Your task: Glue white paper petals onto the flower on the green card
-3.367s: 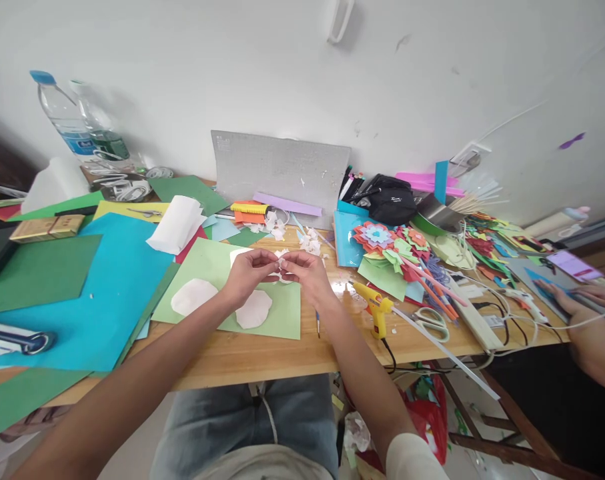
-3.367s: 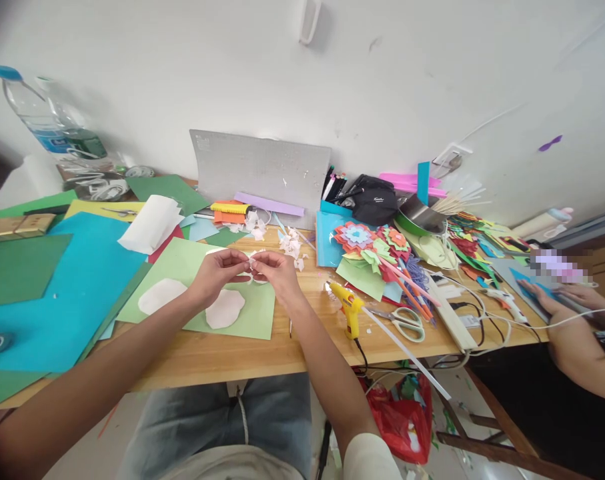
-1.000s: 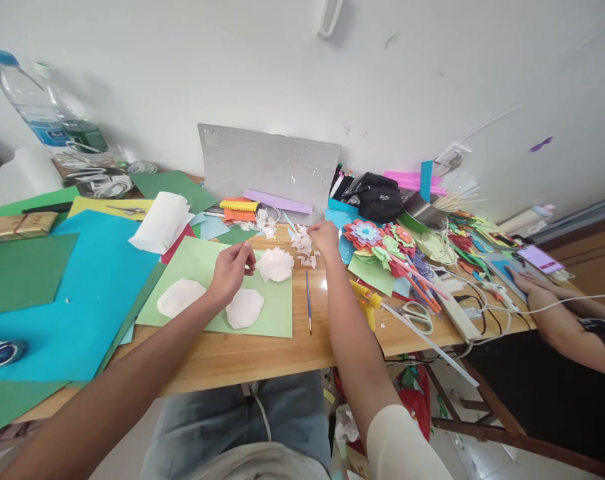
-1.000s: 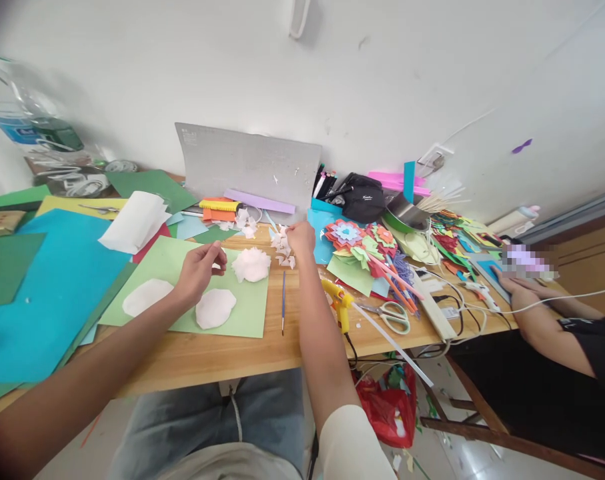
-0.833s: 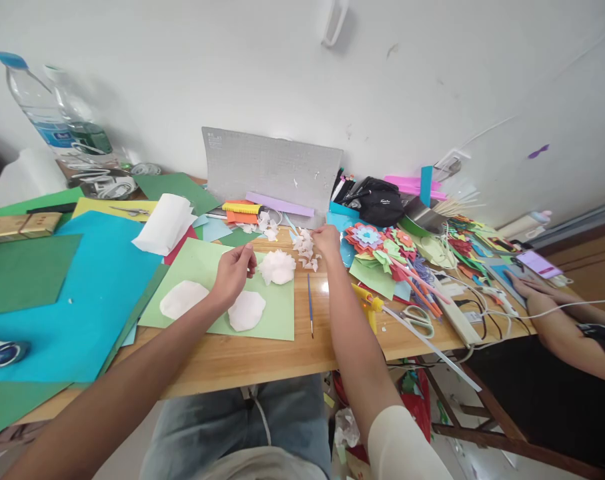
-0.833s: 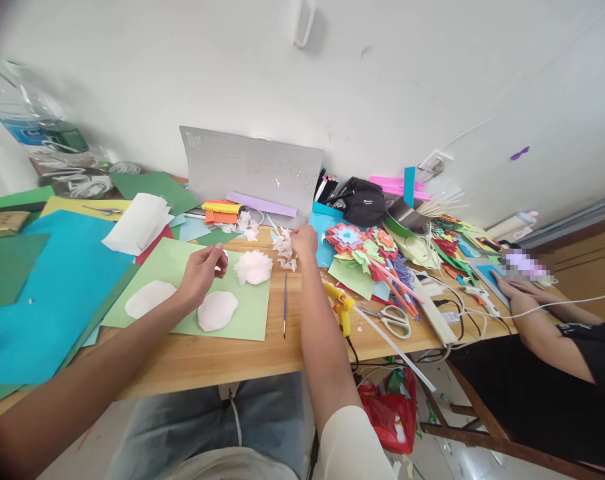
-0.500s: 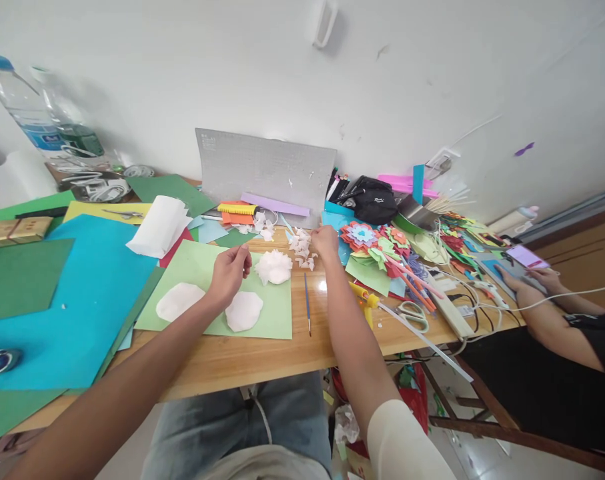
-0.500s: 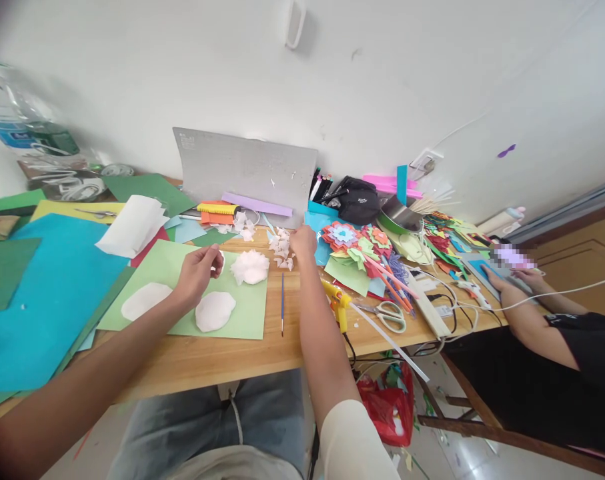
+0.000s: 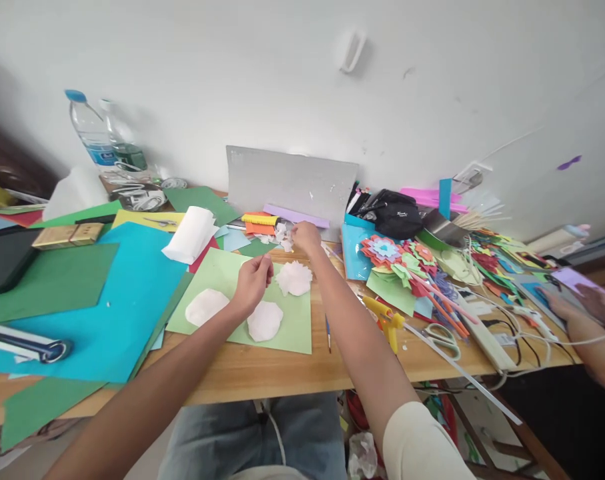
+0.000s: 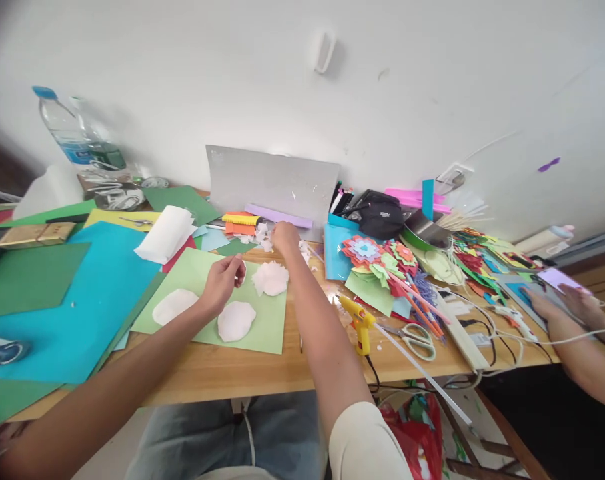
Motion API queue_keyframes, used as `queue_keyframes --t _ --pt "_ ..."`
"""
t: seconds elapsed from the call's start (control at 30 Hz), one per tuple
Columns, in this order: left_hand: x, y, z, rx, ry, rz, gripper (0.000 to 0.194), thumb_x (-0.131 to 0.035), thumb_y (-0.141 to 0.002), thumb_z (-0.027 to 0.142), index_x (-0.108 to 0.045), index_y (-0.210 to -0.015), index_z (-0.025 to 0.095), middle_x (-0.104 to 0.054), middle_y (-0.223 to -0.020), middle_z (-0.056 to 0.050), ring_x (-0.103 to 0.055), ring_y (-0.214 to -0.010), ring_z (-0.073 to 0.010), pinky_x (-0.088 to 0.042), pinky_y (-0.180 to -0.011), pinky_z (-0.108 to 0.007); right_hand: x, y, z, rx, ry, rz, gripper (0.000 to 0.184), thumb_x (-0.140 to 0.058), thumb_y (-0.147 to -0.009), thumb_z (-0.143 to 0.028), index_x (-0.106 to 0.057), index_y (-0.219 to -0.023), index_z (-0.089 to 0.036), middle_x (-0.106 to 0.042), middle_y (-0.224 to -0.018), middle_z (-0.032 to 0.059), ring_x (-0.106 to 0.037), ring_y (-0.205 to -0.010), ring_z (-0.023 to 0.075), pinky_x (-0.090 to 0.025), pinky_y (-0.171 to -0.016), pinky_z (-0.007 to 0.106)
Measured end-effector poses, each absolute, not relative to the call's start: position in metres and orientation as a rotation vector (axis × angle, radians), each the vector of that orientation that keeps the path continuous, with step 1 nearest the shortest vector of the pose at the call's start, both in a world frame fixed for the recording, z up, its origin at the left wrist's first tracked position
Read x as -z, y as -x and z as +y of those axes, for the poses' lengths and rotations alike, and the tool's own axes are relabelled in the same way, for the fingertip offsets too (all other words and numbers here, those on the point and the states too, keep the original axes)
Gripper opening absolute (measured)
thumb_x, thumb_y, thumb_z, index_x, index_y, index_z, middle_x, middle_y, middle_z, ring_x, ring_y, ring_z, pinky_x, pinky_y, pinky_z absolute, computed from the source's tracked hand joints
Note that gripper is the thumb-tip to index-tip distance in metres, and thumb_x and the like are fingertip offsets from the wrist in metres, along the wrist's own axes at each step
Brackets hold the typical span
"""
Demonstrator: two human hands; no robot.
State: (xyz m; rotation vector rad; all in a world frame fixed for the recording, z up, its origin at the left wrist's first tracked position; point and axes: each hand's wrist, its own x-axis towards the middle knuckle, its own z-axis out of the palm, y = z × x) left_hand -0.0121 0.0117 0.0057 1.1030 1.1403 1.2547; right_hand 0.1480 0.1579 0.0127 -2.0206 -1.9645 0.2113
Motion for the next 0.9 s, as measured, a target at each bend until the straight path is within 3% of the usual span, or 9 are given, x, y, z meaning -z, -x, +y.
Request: queue_keyframes --t 0.3,0.43,0.57,0.9 --pt "-0.007 0.015 0.013 -1.268 -1.117 1.14 0.042 -0.051 -0.085 0.051 -0.051 -0.059 0.018 -0.048 -0.055 0.002 -0.044 -0.049 -0.0095 -0.036 -0.048 -0.022 -0.03 -0.148 0.142 -0.37 1.898 -1.792 0.017 -0.058 -0.075 -0.018 -0.074 -0.081 -0.017 -0.074 -0.085 0.0076 -0.067 -0.084 0.0193 -0.046 -0.077 0.026" --pt "-0.013 0.015 0.01 -1.285 -1.084 1.115 0.036 -0.065 -0.077 0.051 -0.065 -0.087 0.017 -0.064 -0.081 -0.003 -0.058 -0.07 -0.0135 -0.051 -0.061 -0.025 -0.04 -0.151 0.091 -0.571 1.756 -1.694 0.023 -0.059 -0.077 -0.035 -0.072 -0.085 -0.018 -0.07 -0.071 0.0005 -0.064 -0.066 0.0142 -0.048 -0.063 0.023" --pt "-0.019 0.01 0.002 -1.179 -1.045 0.993 0.052 -0.074 -0.071 0.048 -0.065 -0.111 0.016 -0.069 -0.094 -0.007 -0.065 -0.087 -0.0192 -0.058 -0.078 -0.035 -0.037 -0.149 0.037 -1.091 1.415 -1.378 0.024 -0.071 -0.067 -0.039 -0.069 -0.077 -0.017 -0.066 -0.065 0.0001 -0.059 -0.057 0.0117 -0.049 -0.057 0.024" --pt "-0.015 0.005 -0.001 -1.133 -0.975 1.0 0.034 -0.079 -0.067 0.042 -0.071 -0.083 0.013 -0.071 -0.077 -0.006 -0.068 -0.075 -0.0187 -0.059 -0.076 -0.038 -0.024 -0.153 -0.001 -1.271 1.297 -1.218 0.035 -0.081 -0.059 -0.046 -0.072 -0.079 -0.018 -0.07 -0.071 0.0019 -0.063 -0.063 0.0138 -0.055 -0.063 0.029"
